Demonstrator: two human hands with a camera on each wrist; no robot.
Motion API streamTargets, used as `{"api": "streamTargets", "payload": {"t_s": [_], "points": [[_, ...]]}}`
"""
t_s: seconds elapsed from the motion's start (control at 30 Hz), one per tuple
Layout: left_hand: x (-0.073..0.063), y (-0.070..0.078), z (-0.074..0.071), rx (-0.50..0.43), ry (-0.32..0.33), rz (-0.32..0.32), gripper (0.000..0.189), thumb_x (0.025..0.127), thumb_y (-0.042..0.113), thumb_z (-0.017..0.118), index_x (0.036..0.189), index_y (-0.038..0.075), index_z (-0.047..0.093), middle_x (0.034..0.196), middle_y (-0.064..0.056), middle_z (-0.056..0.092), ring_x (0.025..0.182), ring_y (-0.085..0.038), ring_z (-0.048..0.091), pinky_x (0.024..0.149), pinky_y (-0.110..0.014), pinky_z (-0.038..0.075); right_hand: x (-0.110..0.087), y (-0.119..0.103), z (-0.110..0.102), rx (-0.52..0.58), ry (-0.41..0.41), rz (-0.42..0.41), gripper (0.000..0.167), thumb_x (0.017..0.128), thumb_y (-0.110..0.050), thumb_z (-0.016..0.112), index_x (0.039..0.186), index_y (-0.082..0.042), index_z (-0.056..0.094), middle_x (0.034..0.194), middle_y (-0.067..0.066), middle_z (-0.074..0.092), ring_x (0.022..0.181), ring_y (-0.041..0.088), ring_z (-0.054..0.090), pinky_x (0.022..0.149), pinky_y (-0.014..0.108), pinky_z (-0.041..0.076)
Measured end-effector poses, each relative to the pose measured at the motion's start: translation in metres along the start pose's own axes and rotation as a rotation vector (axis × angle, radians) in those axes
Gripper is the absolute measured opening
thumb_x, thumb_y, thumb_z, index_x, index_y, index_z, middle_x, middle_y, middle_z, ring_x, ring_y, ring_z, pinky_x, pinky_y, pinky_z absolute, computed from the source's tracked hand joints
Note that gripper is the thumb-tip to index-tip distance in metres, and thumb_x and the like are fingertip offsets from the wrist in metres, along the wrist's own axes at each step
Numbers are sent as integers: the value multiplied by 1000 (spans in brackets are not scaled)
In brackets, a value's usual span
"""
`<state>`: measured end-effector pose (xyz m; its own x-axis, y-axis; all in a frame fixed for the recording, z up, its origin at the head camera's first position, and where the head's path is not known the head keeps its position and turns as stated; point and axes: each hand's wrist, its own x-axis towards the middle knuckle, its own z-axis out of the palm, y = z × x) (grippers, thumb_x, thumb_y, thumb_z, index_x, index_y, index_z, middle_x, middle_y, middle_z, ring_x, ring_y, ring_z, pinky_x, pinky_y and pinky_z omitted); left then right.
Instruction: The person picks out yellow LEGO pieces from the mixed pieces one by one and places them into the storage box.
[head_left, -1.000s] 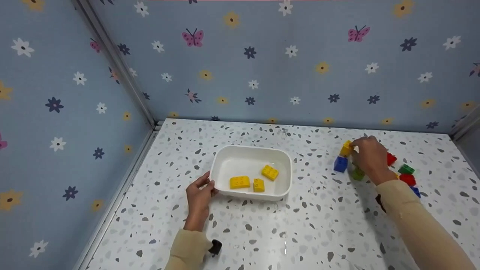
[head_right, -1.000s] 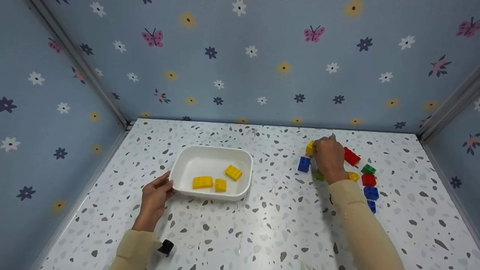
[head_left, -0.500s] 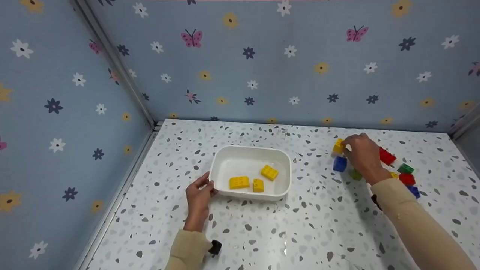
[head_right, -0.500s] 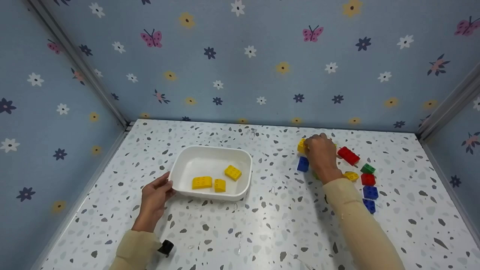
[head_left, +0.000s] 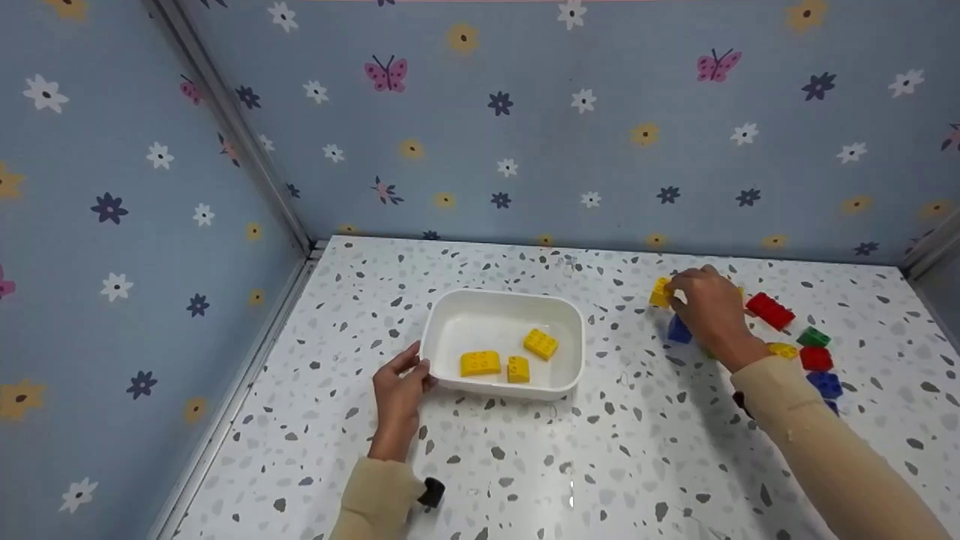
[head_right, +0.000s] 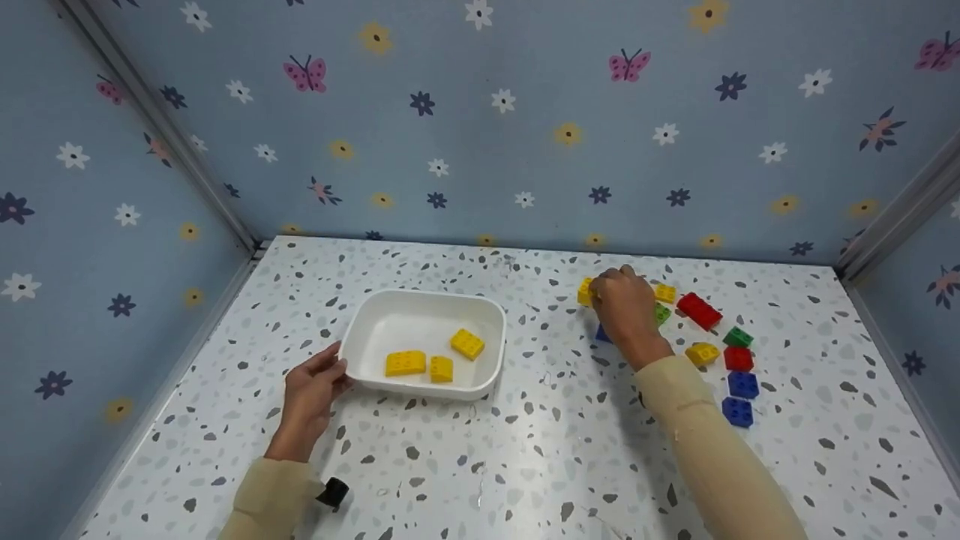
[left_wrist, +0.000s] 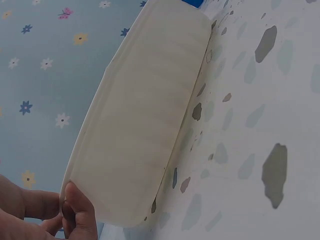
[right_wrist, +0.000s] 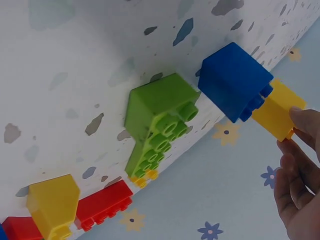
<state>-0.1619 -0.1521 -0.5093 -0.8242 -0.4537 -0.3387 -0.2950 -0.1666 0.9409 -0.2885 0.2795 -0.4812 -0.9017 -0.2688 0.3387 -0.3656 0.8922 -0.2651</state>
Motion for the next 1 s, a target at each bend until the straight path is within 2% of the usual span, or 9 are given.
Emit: {"api": "streamTargets", "payload": {"t_s": [0.27, 0.73, 1.0], "points": [[2, 0, 1, -10, -3, -2, 42, 103, -2, 62, 145, 0, 62, 125, -19, 56, 81, -15, 61, 71, -17, 57, 1, -8, 6, -12, 32, -64, 15, 90, 2, 81, 105, 5, 81, 110, 23, 76, 100, 43, 65, 90, 56, 59], [2, -1, 0, -54, 3, 6, 42, 101, -6, 61, 143, -3, 62, 122, -20, 54, 77, -14, 60, 68, -17, 57, 2, -23, 9, -11, 41, -108, 13, 88, 2, 82, 101, 4, 81, 108, 21, 77, 99, 39, 66, 86, 53, 60], [2, -1, 0, -34, 2, -4, 42, 102, -4, 62, 144, 0, 63, 125, -19, 55, 80, -15, 61, 71, -17, 57, 3, -37, 7, 13, 33, -129, 16, 87, 4, 83, 103, 3, 82, 109, 21, 77, 99, 39, 66, 87, 53, 61]]}}
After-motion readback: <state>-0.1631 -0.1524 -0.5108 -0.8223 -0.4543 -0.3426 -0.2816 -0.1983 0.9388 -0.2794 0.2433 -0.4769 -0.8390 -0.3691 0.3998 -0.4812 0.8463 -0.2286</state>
